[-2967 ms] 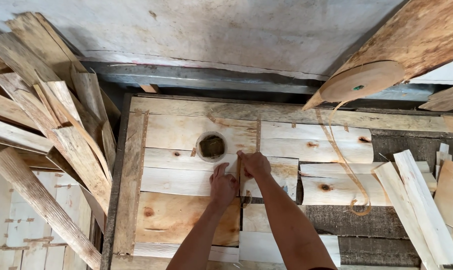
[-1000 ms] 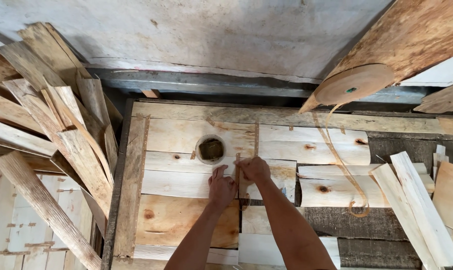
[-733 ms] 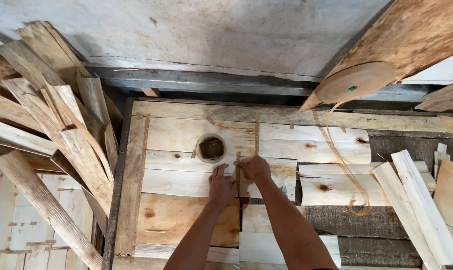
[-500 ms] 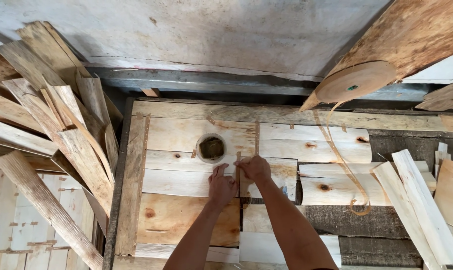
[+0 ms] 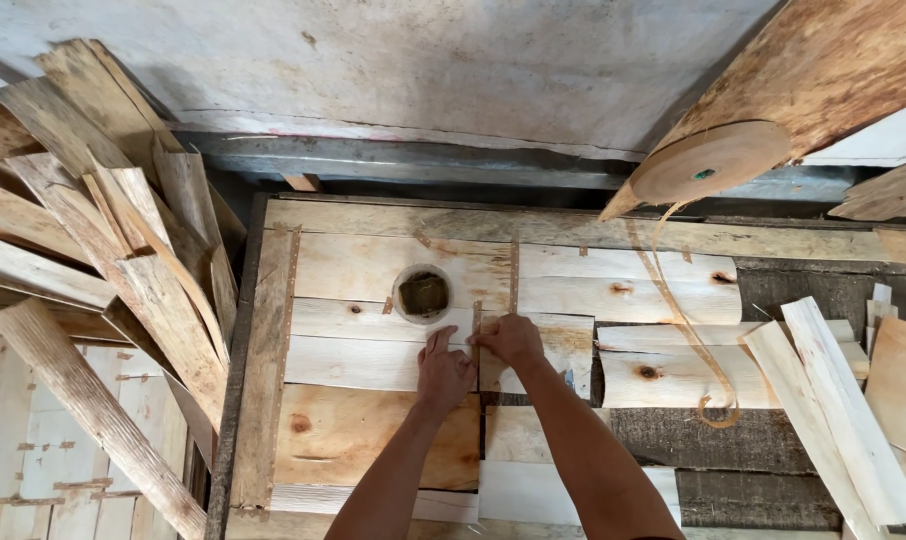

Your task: Cutting thin strips of wood to size using a utility knife while assembling a wood panel.

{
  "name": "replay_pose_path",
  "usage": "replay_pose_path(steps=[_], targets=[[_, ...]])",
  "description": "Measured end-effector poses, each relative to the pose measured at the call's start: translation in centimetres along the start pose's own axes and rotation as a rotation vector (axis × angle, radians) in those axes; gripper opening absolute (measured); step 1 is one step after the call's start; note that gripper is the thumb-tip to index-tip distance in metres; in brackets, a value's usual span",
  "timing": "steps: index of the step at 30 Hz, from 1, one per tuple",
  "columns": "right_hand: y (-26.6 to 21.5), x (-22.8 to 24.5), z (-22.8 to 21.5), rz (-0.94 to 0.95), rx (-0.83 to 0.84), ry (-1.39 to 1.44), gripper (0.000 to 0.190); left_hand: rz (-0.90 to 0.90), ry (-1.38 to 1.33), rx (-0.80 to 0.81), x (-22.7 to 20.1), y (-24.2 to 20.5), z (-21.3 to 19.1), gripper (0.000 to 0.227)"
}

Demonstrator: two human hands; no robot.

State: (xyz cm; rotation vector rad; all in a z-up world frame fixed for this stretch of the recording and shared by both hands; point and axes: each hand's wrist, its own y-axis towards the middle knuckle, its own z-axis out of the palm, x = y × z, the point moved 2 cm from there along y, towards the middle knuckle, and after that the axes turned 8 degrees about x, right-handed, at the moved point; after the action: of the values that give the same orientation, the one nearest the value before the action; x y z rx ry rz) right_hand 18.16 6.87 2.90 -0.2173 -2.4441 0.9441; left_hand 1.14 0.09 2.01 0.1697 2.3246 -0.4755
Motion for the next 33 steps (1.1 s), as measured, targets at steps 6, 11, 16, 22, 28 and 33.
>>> replay_pose_path(steps=[6, 11, 16, 22, 28, 33], targets=[[0.5, -0.5, 0.6, -0.045, 0.021, -0.079, 0.068, -0.011, 0.006, 0.026, -0.2, 0.1, -0.1, 0.013], [1.0, -1.0, 0.9, -0.082, 0.003, -0.082, 0.067, -0.007, 0.011, 0.021, -0.3, 0.0, 0.1, 0.014], [1.3, -1.2, 1.2, -0.105, -0.066, -0.004, 0.073, -0.02, 0.021, 0.023, -1.2, -0.5, 0.3, 0.011], [0.7, -0.8, 0.6, -0.078, -0.056, 0.053, 0.073, -0.311, -0.206, 0.03, -2.4, -1.5, -0.2, 0.026], [0.5, -0.8, 0.3, -0.081, -0.091, 0.082, 0.063, -0.413, -0.417, 0.001, 0.7, -1.1, 2.9, 0.025], [-0.5, 0.0, -0.5, -0.026, -0.025, 0.074, 0.068, -0.519, -0.549, 0.009, 0.4, -1.4, 2.9, 0.028]])
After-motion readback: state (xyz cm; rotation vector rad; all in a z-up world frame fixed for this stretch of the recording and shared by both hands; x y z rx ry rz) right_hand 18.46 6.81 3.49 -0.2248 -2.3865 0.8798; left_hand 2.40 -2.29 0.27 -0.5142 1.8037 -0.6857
